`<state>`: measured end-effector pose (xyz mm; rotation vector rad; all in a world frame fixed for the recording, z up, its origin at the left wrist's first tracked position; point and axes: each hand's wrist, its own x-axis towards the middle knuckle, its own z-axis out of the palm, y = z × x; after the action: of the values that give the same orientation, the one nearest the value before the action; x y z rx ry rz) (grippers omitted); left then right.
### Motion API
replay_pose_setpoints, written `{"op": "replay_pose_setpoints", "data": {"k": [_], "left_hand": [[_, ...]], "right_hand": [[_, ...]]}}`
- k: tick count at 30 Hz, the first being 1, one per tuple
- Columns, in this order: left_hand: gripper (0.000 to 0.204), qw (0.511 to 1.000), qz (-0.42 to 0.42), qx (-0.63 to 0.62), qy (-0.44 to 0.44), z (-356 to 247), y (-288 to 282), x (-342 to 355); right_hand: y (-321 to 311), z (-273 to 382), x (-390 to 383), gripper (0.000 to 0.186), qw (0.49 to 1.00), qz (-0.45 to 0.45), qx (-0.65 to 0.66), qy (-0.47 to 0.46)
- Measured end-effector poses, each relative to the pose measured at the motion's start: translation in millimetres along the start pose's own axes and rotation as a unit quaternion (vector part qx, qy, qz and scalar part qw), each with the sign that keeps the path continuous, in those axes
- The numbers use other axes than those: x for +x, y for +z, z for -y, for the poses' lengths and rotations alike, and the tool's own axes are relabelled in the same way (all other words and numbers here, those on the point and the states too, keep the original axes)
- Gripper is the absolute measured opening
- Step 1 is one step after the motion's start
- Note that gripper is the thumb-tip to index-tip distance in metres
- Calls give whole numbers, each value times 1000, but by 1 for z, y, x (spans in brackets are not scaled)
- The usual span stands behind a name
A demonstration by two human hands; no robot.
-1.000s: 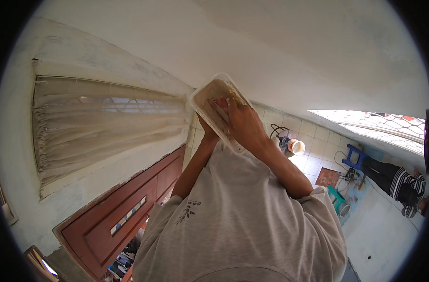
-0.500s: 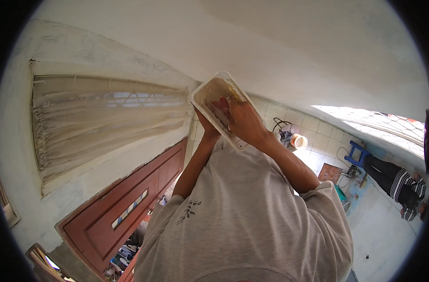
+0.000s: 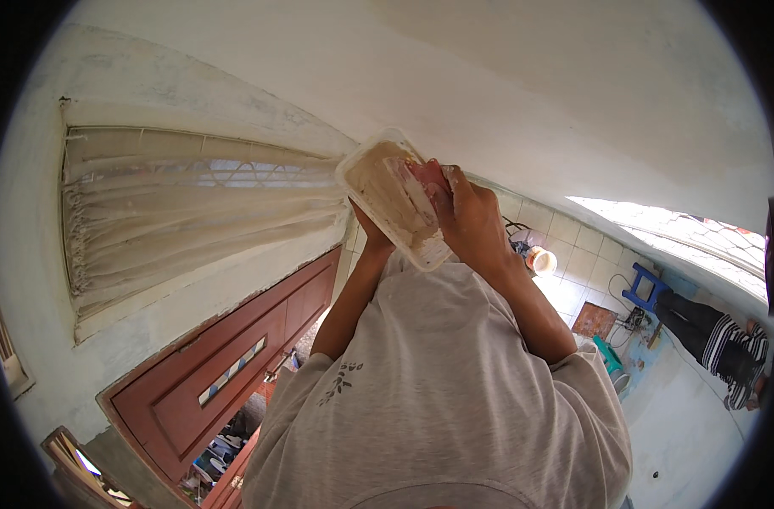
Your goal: The person patches a ceiling by scooping white compound from a container and spreading it over a surface using a red putty knife.
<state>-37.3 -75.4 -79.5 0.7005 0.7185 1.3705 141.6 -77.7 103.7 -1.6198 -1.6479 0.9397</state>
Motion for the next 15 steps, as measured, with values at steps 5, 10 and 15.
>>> {"op": "replay_pose_setpoints", "data": {"k": [5,10,15], "left_hand": [[60,990,72,115,-22,2,-7,0],[59,987,59,145,-24,12,-12,-3],[61,971,42,235,-1,20,-18,-5]], "right_hand": [[-7,6,1,30,1000,18,3,-24],[16,2,-7,33,998,33,-11,-52],[30,-5,-3,36,998,6,-15,-62]]}}
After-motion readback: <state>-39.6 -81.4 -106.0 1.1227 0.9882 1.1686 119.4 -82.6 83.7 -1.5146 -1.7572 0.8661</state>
